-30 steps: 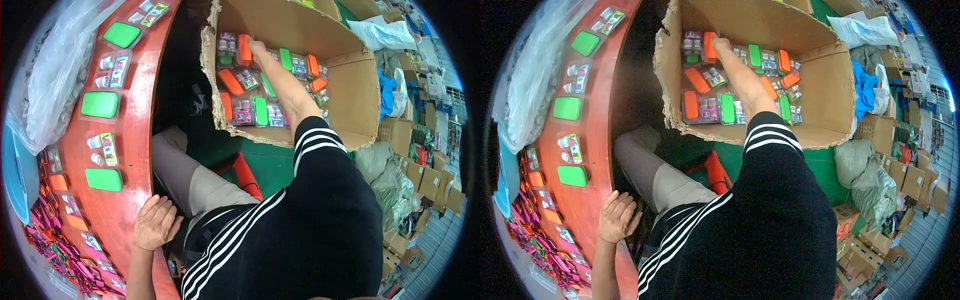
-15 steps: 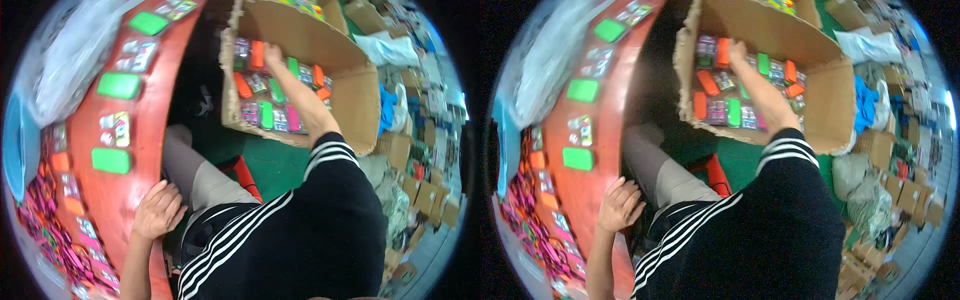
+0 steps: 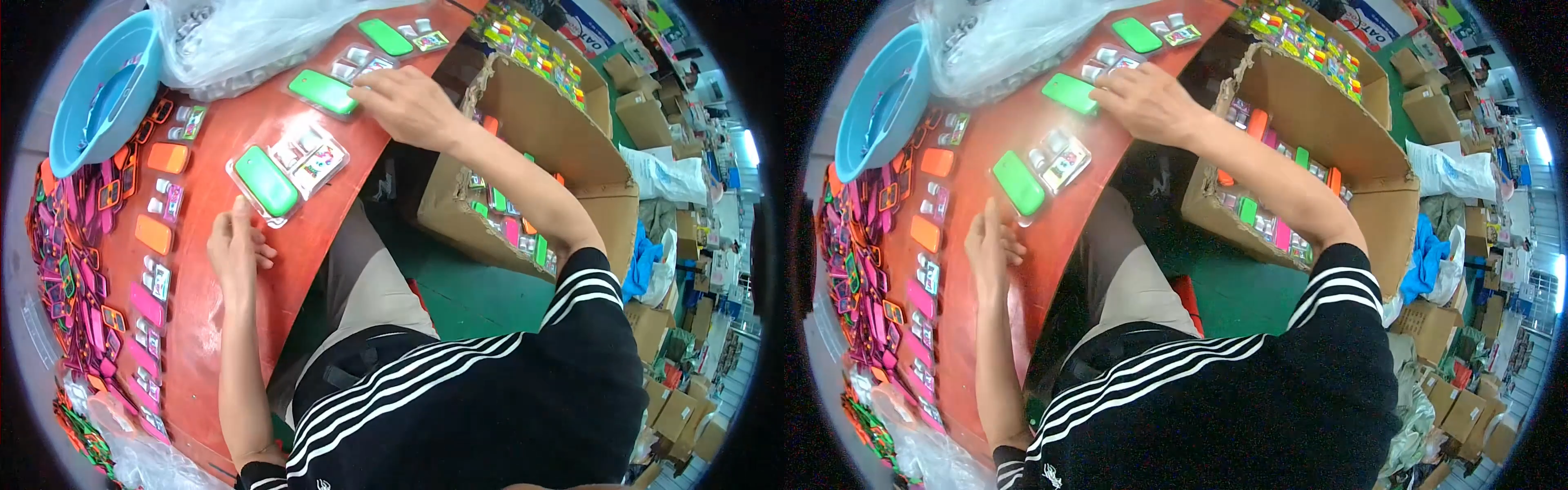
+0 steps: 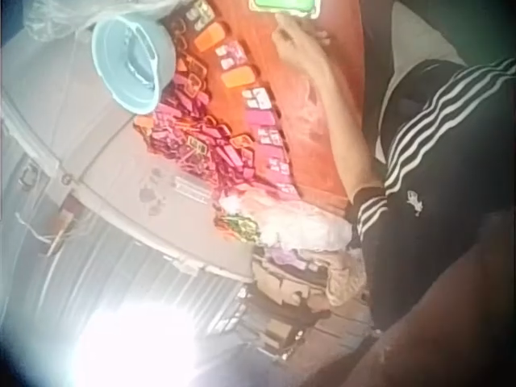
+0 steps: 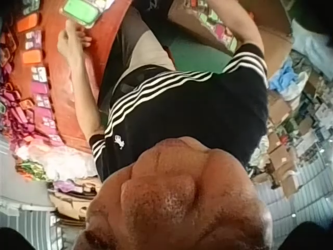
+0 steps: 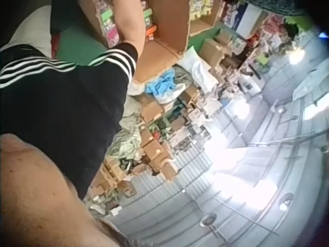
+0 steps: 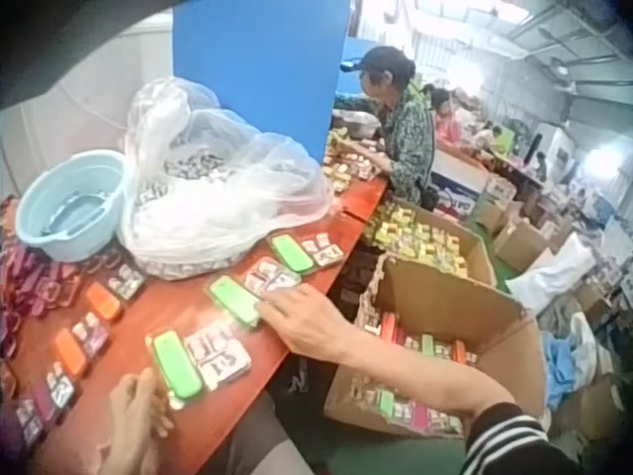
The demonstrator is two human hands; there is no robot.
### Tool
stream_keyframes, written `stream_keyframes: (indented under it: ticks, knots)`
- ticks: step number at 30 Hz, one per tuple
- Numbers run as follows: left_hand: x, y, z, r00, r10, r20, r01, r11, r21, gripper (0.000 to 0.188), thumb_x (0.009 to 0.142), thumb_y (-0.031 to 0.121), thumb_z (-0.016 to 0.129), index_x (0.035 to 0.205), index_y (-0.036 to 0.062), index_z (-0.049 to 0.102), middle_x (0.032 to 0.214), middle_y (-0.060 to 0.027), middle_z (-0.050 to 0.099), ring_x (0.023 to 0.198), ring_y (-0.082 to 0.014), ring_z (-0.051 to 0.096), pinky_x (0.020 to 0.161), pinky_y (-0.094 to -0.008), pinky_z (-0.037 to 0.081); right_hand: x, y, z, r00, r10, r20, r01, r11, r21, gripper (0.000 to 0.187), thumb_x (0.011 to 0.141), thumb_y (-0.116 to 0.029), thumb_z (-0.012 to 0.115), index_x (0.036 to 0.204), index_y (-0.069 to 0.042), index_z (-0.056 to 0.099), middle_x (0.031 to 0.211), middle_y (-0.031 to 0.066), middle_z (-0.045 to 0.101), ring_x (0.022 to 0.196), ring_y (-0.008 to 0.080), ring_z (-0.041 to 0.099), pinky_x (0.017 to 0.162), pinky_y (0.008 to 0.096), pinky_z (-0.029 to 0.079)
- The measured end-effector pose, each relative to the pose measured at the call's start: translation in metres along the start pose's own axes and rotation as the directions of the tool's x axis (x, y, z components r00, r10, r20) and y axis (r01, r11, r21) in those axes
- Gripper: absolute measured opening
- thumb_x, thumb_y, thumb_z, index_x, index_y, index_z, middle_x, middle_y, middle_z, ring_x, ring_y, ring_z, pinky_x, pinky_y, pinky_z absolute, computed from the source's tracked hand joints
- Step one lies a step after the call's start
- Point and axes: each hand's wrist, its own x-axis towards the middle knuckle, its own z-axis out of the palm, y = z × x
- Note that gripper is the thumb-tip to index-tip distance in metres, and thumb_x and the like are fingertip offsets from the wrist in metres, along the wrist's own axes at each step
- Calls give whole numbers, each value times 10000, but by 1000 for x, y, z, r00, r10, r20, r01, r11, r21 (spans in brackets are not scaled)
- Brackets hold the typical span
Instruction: Packaging small toy phones and candies into plastic containers and placing them into cardboard boxes.
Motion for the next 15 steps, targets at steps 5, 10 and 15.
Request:
stream_keyframes:
  ticks: [5,10,15]
  knots:
    - [19,-1,6,990,106,91,-122,974,189,330,880,286,579,810,-36,557,609,-77,564,436,-122,554,383,-228,441,8,-1,23,995,-95,43,99,988,-115,274,724,-76,558,996,-55,583,1028,52,618,929,183,603,733,301,480]
    - [16,-17,-4,981,77,177,-30,967,-252,199,877,213,564,870,17,529,808,-70,567,712,-169,594,734,-320,536,12,-8,17,965,-177,-195,153,979,-131,58,692,-110,557,729,-89,517,716,16,531,697,146,582,566,272,485]
    - [8,-28,-3,988,-3,151,94,794,-601,102,856,107,551,809,64,471,735,-23,490,675,-126,549,692,-373,552,20,-53,-13,976,-139,-169,150,987,60,189,687,-67,606,871,-30,626,911,73,637,784,200,635,614,277,522]
